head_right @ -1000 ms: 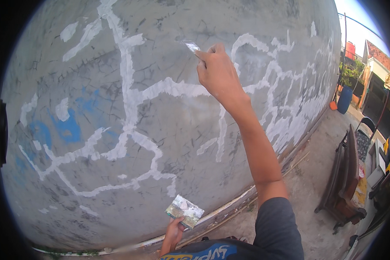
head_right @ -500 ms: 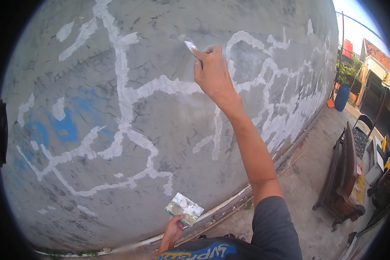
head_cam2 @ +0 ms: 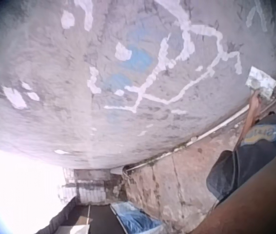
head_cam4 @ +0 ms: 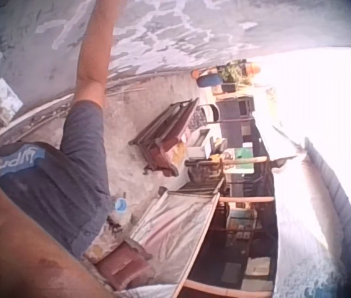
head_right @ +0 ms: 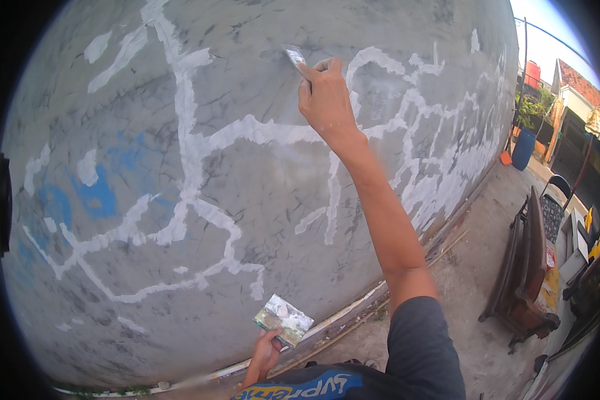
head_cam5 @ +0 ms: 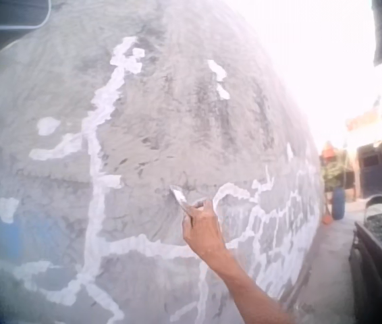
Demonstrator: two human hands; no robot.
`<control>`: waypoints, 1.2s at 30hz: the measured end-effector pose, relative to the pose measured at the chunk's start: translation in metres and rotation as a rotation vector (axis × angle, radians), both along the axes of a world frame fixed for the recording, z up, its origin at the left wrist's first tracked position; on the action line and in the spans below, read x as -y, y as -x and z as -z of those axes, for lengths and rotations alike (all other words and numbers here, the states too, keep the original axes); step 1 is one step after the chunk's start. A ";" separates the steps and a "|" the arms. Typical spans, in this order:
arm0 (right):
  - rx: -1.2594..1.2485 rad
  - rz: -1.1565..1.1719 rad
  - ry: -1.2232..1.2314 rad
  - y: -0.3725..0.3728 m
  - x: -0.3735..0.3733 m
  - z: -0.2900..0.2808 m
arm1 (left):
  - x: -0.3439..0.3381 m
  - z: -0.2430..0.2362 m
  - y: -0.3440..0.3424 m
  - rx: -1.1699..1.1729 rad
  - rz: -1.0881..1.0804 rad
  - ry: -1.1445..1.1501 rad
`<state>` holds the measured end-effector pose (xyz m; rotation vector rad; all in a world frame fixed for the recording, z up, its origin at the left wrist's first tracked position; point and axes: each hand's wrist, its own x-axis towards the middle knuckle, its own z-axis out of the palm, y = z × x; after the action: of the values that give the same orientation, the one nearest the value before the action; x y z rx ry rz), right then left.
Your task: The person uses a putty knife to apply white plaster onto a gray concrete wall, smoothing it over cracks and blue graffiti. The person repeatedly scoops plaster from a hawk and spreads it across the wall surface.
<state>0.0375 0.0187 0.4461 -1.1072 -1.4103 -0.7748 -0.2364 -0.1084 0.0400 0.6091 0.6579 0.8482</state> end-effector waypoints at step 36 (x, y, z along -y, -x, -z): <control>0.159 0.013 0.354 -0.064 0.055 0.054 | -0.005 -0.023 -0.009 0.084 -0.110 -0.041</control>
<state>0.1010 -0.0365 0.3919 -1.3479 -1.7215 -0.6478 -0.2276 -0.1035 0.0628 0.5745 0.6031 0.9867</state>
